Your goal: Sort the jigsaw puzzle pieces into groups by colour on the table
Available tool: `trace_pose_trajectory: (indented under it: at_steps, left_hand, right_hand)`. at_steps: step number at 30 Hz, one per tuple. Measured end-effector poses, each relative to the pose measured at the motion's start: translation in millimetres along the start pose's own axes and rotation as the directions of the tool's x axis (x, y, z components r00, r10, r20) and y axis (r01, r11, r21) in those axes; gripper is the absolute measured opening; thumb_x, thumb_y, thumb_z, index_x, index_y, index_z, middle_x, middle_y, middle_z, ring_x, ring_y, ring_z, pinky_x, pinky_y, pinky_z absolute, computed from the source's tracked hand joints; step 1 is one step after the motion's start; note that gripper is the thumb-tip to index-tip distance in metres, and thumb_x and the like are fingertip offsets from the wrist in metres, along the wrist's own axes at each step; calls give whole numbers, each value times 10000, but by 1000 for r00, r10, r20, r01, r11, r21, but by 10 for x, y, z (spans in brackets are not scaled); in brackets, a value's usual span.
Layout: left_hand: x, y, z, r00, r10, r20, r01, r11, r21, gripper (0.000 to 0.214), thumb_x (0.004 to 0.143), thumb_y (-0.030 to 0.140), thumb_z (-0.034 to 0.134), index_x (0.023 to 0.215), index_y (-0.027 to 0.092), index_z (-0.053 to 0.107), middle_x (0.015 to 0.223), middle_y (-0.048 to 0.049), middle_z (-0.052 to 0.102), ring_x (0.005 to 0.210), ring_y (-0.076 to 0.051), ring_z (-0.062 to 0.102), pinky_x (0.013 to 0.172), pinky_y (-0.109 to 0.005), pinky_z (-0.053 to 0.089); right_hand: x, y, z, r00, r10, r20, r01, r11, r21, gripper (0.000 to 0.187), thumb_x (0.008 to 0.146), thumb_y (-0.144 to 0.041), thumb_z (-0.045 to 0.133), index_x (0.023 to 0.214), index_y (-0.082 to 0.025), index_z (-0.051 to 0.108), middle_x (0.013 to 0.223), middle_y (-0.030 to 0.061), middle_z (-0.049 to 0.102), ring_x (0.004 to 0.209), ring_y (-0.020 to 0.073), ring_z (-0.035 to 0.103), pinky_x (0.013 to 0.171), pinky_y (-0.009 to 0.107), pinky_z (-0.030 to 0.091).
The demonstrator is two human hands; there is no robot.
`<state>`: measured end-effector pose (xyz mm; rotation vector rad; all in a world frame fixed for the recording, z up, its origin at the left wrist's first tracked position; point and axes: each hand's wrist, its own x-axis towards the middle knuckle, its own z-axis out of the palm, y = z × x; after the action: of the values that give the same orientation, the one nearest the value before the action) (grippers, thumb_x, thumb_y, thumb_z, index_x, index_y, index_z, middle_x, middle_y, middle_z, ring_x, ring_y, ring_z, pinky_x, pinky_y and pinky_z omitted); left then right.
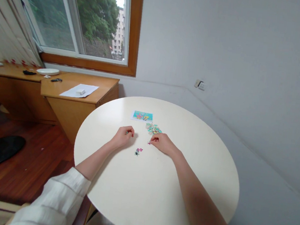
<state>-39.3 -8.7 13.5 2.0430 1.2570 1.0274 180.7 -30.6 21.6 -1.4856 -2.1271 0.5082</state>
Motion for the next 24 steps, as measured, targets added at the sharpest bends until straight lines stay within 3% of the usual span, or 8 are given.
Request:
trace_pose_trajectory:
  at_steps: [7,11,14,20,24]
  left_hand:
    - [8,-29,-1,1000,13,3,-13,1000,1,191,610,87,365,608,155,543,594,10,579,590,-108,486,591,-213,373]
    - [4,-15,-5,1000,3,3,-3,1000,-24,179,603,90,366,603,160,531,591,11,580,578,-107,482,582,-213,364]
    - [-2,16,-12,1000,-6,13,7,999,-35,168,604,94,369,598,160,524,580,12,573,571,-106,477,569,-212,355]
    - [3,18,-10,1000,-9,7,9,999,-31,168,604,93,373,597,158,528,581,13,573,571,-106,475,567,-212,350]
    - [8,1,-6,1000,0,11,0,999,-39,174,608,83,372,602,154,530,585,13,575,569,-102,476,568,-211,350]
  right_hand:
    - [30,-63,138,996,-79,33,76,994,81,101,722,-218,592,682,-168,671,626,-5,617,591,103,513,570,208,371]
    - [47,95,79,975,12,-223,-33,996,-88,144,773,-197,534,733,-198,673,762,19,660,728,140,552,715,266,374]
    - [53,227,54,940,80,-331,-146,973,-180,162,787,-176,520,813,-208,677,859,40,656,857,177,547,787,315,338]
    - [47,216,154,946,-36,-321,-49,966,-254,203,788,-250,556,961,-232,659,1012,63,601,974,204,490,848,363,296]
    - [39,178,163,949,-69,-307,-21,960,-278,204,794,-177,514,915,-228,671,1013,65,590,992,205,476,863,376,284]
